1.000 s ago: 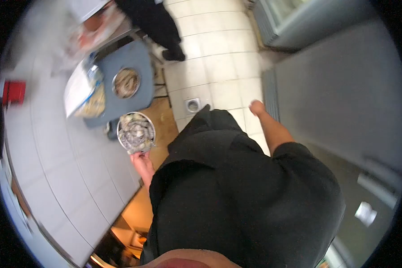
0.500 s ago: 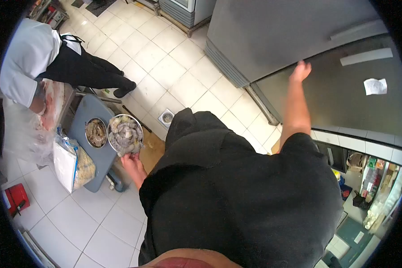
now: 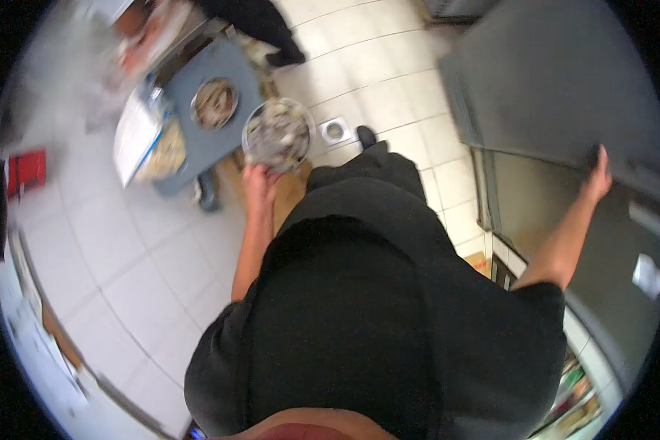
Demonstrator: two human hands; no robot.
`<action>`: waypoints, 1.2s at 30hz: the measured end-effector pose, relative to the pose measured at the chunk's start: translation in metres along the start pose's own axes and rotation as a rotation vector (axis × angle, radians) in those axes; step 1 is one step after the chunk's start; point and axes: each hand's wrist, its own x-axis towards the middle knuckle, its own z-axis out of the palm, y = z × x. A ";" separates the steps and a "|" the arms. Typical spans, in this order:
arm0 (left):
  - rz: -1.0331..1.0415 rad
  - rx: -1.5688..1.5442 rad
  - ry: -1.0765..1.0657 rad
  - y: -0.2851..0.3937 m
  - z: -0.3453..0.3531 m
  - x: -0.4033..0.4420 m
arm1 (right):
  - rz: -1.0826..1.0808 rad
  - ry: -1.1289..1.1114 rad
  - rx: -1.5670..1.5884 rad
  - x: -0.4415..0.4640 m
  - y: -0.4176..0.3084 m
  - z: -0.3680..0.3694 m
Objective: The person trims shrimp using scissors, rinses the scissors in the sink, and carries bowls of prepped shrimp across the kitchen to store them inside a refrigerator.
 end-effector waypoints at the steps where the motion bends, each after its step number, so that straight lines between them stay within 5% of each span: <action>1: 0.007 0.001 0.031 -0.003 -0.004 0.001 | -0.111 -0.027 0.041 0.022 0.035 -0.009; 3: 0.017 -0.019 0.046 -0.007 -0.002 0.004 | -0.300 0.053 0.071 -0.014 0.036 0.009; 9: 0.034 -0.072 0.047 -0.006 0.013 -0.007 | -0.391 0.093 -0.037 -0.101 0.041 0.053; 20: 0.033 -0.029 0.116 -0.005 0.006 -0.032 | -0.285 -0.041 -0.327 -0.195 0.005 0.147; 21: 0.048 -0.025 0.086 -0.012 -0.004 -0.021 | -0.251 -0.096 -0.400 -0.197 -0.001 0.155; 25: 0.042 -0.097 0.095 -0.022 -0.015 -0.009 | -0.306 -0.354 0.102 -0.199 0.012 0.199; 26: 0.033 -0.094 0.088 -0.023 -0.017 -0.007 | -0.239 -0.405 -0.147 -0.205 0.012 0.195; 28: 0.018 -0.086 0.076 -0.023 -0.022 -0.007 | -0.196 -0.481 0.096 -0.226 0.039 0.200; 30: 0.025 -0.063 0.054 -0.016 -0.012 -0.016 | -0.240 -0.584 -0.014 -0.249 0.077 0.196; 34: -0.014 0.030 0.030 -0.014 -0.007 -0.016 | 0.170 -0.906 -0.077 -0.301 0.122 0.182; 36: -0.044 0.061 -0.008 -0.015 -0.004 -0.013 | 0.133 -1.027 -0.099 -0.329 0.101 0.179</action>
